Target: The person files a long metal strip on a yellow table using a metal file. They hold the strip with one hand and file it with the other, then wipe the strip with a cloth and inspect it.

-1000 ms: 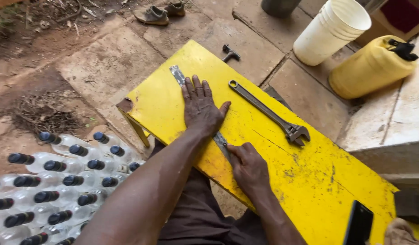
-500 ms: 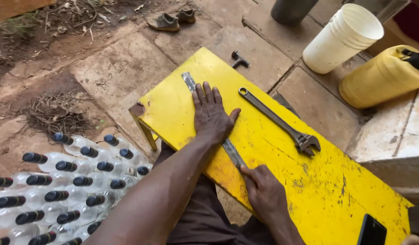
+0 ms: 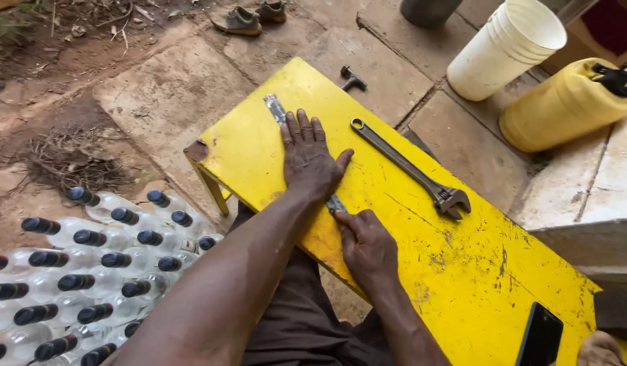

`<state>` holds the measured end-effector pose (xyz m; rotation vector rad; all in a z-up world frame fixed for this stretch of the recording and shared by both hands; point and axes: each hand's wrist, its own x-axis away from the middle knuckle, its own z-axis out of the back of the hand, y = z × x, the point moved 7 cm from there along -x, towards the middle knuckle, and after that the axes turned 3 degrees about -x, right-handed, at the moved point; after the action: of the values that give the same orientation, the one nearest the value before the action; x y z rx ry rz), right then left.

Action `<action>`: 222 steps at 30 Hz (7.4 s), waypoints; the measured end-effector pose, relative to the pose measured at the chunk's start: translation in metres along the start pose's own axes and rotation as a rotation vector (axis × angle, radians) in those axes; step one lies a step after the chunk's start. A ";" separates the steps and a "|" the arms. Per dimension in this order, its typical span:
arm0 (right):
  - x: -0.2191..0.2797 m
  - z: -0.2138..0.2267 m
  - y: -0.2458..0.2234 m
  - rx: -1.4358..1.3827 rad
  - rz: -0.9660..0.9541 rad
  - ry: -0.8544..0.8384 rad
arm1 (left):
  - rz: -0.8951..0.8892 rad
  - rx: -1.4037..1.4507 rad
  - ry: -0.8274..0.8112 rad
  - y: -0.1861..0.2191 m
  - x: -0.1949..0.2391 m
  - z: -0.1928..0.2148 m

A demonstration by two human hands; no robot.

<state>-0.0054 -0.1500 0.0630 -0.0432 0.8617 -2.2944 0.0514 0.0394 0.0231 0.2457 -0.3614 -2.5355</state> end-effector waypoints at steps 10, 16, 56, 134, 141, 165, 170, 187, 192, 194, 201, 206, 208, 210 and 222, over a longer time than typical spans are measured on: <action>0.024 0.022 0.024 -0.152 -0.240 -0.075 | 0.003 0.016 0.008 -0.001 0.006 0.008; 0.013 0.019 0.031 -0.092 -0.203 -0.038 | 0.000 0.002 -0.003 0.001 0.005 0.005; 0.022 0.019 0.038 0.056 -0.099 -0.212 | 0.021 -0.012 -0.049 -0.003 -0.002 -0.006; 0.002 0.004 0.012 0.130 -0.239 -0.240 | 0.015 -0.041 -0.053 -0.009 -0.012 -0.014; 0.088 0.132 0.011 -0.482 -0.943 0.269 | 0.002 0.165 -0.076 -0.005 -0.003 0.010; 0.205 0.147 0.131 -0.883 -0.818 0.447 | -0.785 0.092 -0.482 0.039 0.111 0.030; 0.206 0.135 0.128 -0.895 -0.800 0.475 | -0.759 0.096 -0.546 0.031 0.103 0.028; 0.146 0.118 0.065 -0.386 -0.814 0.160 | -0.469 0.103 -0.366 -0.028 0.086 0.038; 0.114 0.097 0.058 -0.061 -0.680 -0.016 | -0.494 0.088 -0.189 -0.023 0.100 0.027; 0.106 0.087 0.054 -0.038 -0.665 -0.025 | -0.512 0.080 -0.189 -0.017 0.111 0.030; 0.102 0.054 0.078 0.001 -0.635 -0.007 | -0.470 0.125 -0.395 0.006 0.126 0.031; 0.103 0.057 0.073 0.040 -0.636 -0.036 | -0.250 0.377 -0.713 0.019 0.147 0.040; 0.105 0.068 0.064 0.016 -0.693 -0.067 | -0.177 0.501 -0.807 0.024 0.159 0.047; 0.115 0.079 0.061 0.042 -0.823 -0.092 | -0.129 0.433 -0.848 0.026 0.173 0.059; 0.114 0.082 0.047 0.073 -0.618 0.073 | -0.020 0.228 -0.541 -0.030 0.214 0.083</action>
<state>-0.0447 -0.2919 0.0775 -0.2212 0.8873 -2.9159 -0.1611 -0.0380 0.0715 -0.3656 -0.8580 -2.5473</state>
